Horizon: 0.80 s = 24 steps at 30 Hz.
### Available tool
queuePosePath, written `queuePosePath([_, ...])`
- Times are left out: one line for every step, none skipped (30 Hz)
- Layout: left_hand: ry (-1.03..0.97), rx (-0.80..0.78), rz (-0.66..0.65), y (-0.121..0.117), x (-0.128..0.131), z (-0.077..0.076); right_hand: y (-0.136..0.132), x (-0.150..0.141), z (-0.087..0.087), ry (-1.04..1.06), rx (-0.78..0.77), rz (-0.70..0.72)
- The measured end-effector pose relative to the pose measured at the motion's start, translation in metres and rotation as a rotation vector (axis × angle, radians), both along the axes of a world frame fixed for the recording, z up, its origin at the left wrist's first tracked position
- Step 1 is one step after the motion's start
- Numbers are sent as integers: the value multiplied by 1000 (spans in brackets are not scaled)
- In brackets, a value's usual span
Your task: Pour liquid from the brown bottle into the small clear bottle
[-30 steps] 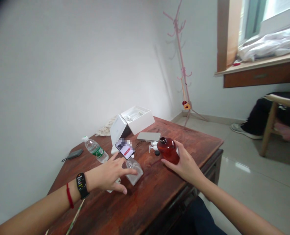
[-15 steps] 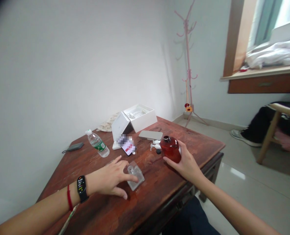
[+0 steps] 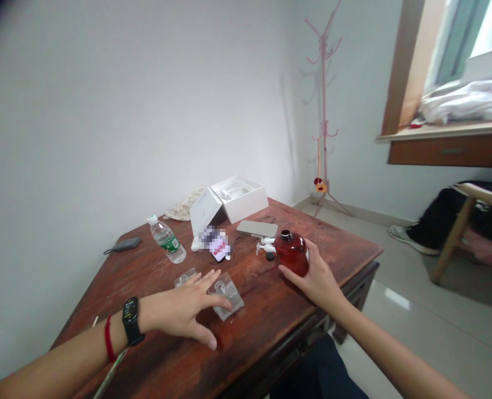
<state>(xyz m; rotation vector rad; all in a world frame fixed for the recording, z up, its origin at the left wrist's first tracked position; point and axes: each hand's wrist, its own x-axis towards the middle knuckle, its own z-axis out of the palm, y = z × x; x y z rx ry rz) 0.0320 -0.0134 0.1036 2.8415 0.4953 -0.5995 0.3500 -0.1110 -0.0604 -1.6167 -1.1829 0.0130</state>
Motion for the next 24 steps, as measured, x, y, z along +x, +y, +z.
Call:
queuePosePath([-11,-18,22,-3,-1,2,0,0,0,0,1,1])
queuePosePath([-34,-25,36,-5,-2,6,0,0,0,1,4,1])
queuePosePath([-65,-24,45,-7,-3,11,0,0,0,0,9,1])
queuePosePath([-104,-16,50,-9,-5,16,0,-1,0,-2,14,2])
queuePosePath([-139,-12,48,-10,-7,23,0,-1,1,-6,20,6])
queuePosePath([-168,-10,43,-10,-10,29,-1,-2,1,-11,24,9])
queuePosePath([-201,-6,33,-9,-14,35,-1,-2,2,-15,25,13])
queuePosePath([-243,-6,21,-8,-17,38,-1,-2,2,-18,22,14])
queuePosePath([-311,-12,21,-7,-21,40,-2,-2,3,-20,17,15])
queuePosePath([-408,-23,36,-6,-24,39,-2,-3,4,-20,11,11])
queuePosePath([-527,-46,63,-5,-27,35,-2,-3,4,-21,5,6])
queuePosePath([-660,-82,104,-6,-29,29,-3,-3,5,-23,2,2])
queuePosePath([-796,-126,151,-7,-31,21,-2,-3,5,-26,1,0])
queuePosePath([-925,-176,201,-9,-32,11,-2,-2,5,-31,1,-2])
queuePosePath([-1026,-220,241,-11,-33,1,-2,-2,4,-37,0,-4])
queuePosePath([-1102,-242,265,-13,-35,-9,-1,-2,4,-42,-2,-9])
queuePosePath([-1154,-242,273,-15,-37,-19,-1,-1,3,-47,-8,-17])
queuePosePath([-1193,-221,269,-17,-40,-28,-1,-1,2,-48,-16,-28])
queuePosePath([-1223,-194,264,-18,-43,-36,0,0,0,-48,-25,-41])
queuePosePath([-1251,-166,262,-18,-47,-44,0,0,-1,-49,-34,-52])
queuePosePath([-1276,-140,264,-18,-51,-50,-1,1,-2,-52,-39,-62])
queuePosePath([-1299,-121,270,-18,-55,-56,-1,2,-3,-60,-41,-70])
queuePosePath([-1318,-104,276,-18,-59,-61,-1,2,-3,-75,-42,-79])
queuePosePath([-1333,-83,278,-18,-61,-66,-2,3,-4,-94,-40,-88])
